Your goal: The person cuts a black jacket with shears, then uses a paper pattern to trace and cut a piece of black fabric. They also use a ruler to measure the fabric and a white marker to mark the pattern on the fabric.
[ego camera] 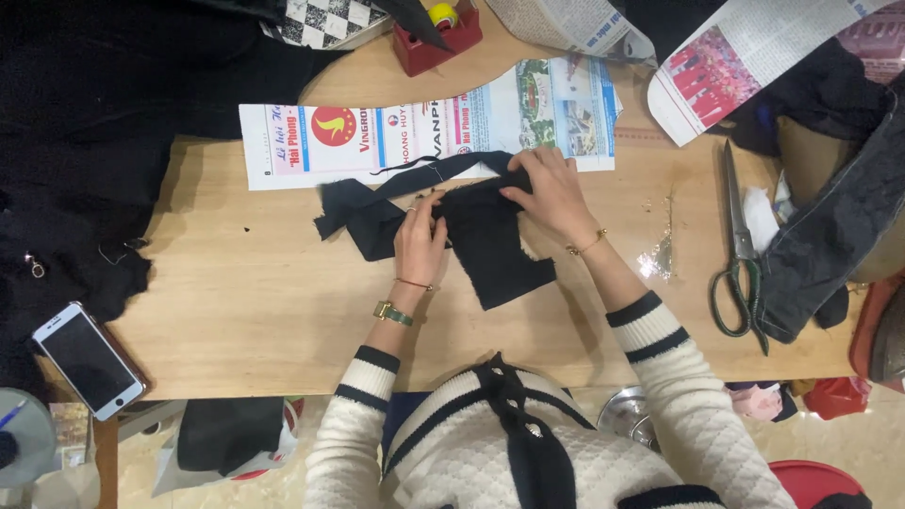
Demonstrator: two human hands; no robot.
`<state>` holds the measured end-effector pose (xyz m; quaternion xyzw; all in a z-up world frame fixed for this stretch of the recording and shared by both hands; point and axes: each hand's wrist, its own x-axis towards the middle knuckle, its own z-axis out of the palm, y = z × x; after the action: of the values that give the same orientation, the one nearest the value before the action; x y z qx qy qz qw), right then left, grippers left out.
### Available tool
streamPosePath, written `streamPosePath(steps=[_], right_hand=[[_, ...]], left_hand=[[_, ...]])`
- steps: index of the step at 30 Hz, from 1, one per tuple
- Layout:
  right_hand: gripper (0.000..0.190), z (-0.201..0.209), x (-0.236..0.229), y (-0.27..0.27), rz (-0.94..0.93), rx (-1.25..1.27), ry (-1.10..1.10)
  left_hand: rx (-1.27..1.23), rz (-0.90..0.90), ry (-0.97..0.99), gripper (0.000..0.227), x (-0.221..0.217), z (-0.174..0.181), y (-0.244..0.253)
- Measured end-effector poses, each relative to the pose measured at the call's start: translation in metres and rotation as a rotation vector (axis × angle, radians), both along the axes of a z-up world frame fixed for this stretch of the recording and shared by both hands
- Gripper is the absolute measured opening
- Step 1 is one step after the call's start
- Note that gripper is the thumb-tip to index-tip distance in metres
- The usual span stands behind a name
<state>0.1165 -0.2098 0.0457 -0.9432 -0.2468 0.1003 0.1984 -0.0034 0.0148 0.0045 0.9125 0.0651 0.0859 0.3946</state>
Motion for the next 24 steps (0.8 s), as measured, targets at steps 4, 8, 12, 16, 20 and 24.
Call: streamPosePath(steps=[4,8,12,16,20,24], right_hand=[[0.024,-0.001,-0.007,0.006,-0.064,0.154,-0.114],[0.021,0.007,-0.023,0.019,-0.047,0.243,-0.158],[0.028,-0.004,-0.034,0.032,0.113,0.273,-0.178],[0.031,-0.012,-0.036,0.044,0.222,0.303,-0.155],[0.029,-0.022,-0.032,0.034,0.237,0.074,-0.310],[0.034,-0.038,-0.021,-0.001,0.040,-0.129,-0.365]], left_hand=[[-0.131,0.129,-0.090,0.045,-0.003,0.007,-0.005],[-0.298,0.248,-0.227,0.045,-0.005,-0.009,-0.006],[-0.193,0.247,-0.303,0.036,-0.012,0.000,-0.010],[0.271,-0.114,-0.304,0.027,-0.045,-0.017,-0.044],[0.352,-0.419,-0.205,0.057,-0.078,-0.020,-0.066],[0.347,-0.510,-0.140,0.061,-0.070,-0.017,-0.079]])
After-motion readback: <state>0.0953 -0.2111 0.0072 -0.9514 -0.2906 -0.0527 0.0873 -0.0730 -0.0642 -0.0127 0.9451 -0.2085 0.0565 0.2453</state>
